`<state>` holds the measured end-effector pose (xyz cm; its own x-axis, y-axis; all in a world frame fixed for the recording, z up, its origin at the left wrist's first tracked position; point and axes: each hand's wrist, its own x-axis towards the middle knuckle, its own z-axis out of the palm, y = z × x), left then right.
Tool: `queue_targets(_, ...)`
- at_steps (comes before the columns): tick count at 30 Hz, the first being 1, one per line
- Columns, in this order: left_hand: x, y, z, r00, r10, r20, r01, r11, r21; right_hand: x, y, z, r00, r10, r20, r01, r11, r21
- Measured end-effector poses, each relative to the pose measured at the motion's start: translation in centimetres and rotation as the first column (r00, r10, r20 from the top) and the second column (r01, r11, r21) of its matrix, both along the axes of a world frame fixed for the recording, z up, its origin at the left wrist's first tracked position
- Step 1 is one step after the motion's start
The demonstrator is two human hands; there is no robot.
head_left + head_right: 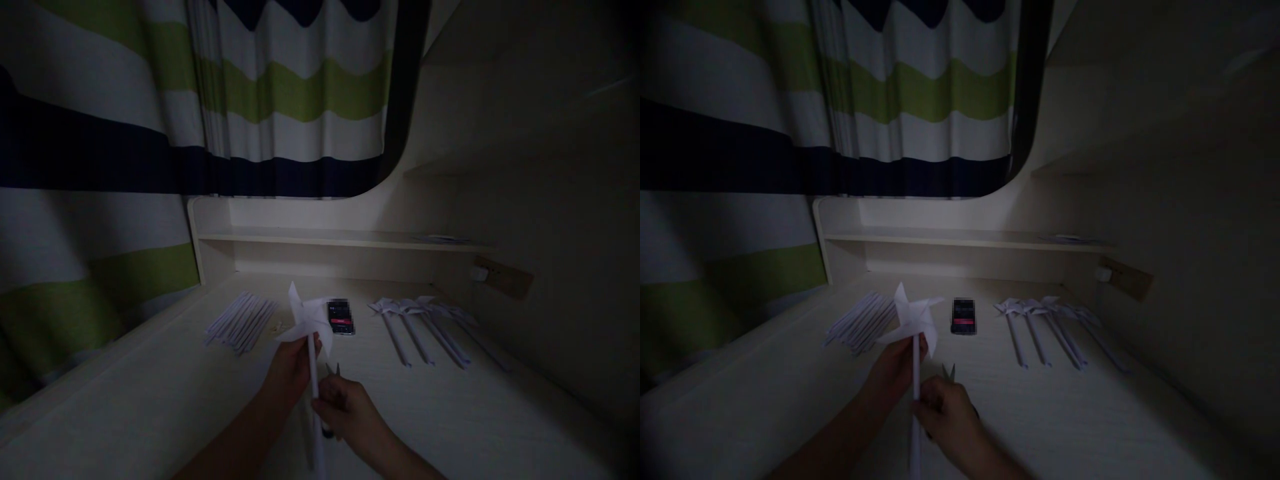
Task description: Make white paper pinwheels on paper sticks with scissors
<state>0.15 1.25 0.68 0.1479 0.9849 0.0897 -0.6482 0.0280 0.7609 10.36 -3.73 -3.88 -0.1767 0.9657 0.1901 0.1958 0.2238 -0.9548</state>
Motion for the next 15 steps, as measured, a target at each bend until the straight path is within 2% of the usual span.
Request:
queue_targets(3,0.5,-0.3,-0.5,0.998,-0.068,-0.018,0.067,0.998,-0.011,0.6,0.6,0.4,0.995,-0.091,-0.030,0.092,0.994,0.064)
queue_targets(7,1.1,-0.8,-1.8,0.964,-0.177,-0.201,0.190,0.981,0.044,2.1,1.7,0.2,0.981,-0.194,-0.022,0.195,0.969,0.152)
queue_targets(10,1.3,-0.4,-3.0,0.930,-0.206,-0.305,0.244,0.966,0.090,2.8,2.3,-0.2,0.974,-0.224,0.024,0.218,0.963,0.156)
queue_targets(15,1.2,0.7,-3.7,0.939,-0.075,-0.336,0.098,0.994,0.051,3.0,2.6,-0.3,0.951,-0.253,0.177,0.226,0.961,0.159)
